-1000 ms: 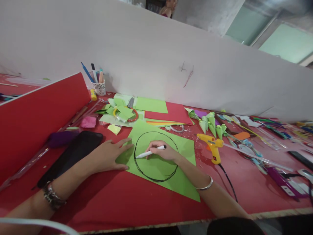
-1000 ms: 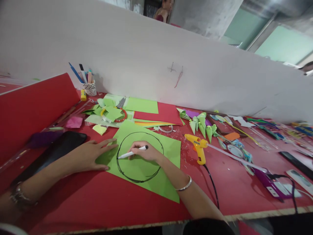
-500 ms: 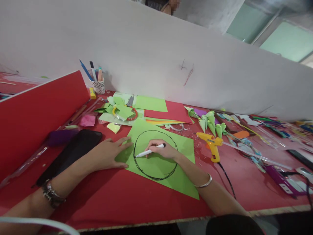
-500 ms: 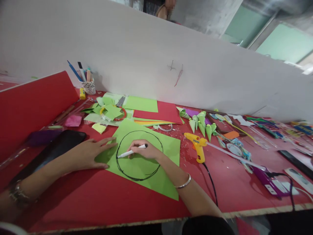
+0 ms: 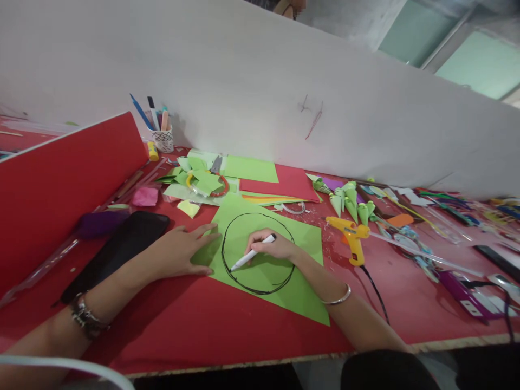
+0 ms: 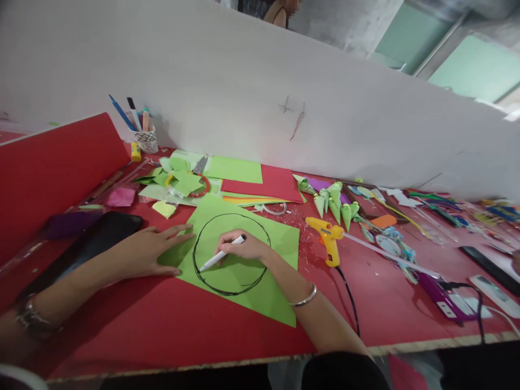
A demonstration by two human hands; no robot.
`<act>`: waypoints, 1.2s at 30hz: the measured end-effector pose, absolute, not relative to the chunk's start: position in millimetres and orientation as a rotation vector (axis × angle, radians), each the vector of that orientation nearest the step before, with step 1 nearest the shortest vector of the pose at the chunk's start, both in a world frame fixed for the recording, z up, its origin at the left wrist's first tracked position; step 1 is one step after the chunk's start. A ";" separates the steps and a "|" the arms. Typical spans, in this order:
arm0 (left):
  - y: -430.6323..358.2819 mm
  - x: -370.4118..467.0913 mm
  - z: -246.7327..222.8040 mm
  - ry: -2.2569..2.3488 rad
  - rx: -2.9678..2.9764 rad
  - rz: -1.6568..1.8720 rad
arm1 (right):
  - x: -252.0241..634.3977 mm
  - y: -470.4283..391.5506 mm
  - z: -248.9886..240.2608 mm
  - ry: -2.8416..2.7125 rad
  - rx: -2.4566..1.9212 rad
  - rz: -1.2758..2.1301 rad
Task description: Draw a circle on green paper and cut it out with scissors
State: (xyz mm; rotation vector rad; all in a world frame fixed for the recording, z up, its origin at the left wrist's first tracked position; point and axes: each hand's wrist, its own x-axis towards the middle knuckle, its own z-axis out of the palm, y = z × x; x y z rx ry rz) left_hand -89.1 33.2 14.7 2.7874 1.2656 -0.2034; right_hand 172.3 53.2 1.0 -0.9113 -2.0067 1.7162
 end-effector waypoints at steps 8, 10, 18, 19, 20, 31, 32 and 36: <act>33.7 -89.7 15.8 1.260 2.784 -0.194 | 176.5 58.1 0.9 -2.027 -0.831 1.856; 34.1 -90.0 15.4 1.248 2.785 -0.182 | 178.5 59.7 -0.1 -2.012 -0.815 1.881; 33.2 -91.1 14.5 1.272 2.800 -0.150 | 181.4 61.3 -9.4 -1.817 -0.777 1.800; 33.1 -91.3 14.4 1.282 2.805 -0.152 | 180.7 60.4 -8.6 -1.789 -0.781 1.767; 33.2 -91.5 14.3 1.286 2.806 -0.154 | 179.8 59.3 -7.0 -1.773 -0.786 1.732; 32.3 -91.1 16.7 1.255 2.785 -0.118 | 191.5 66.3 40.9 -1.395 -0.939 1.165; 31.7 -91.0 17.3 1.258 2.787 -0.123 | 195.9 66.5 46.7 -1.362 -0.949 1.103; 29.0 -89.9 20.2 1.263 2.787 -0.188 | 213.6 55.8 63.4 -1.376 -0.912 1.002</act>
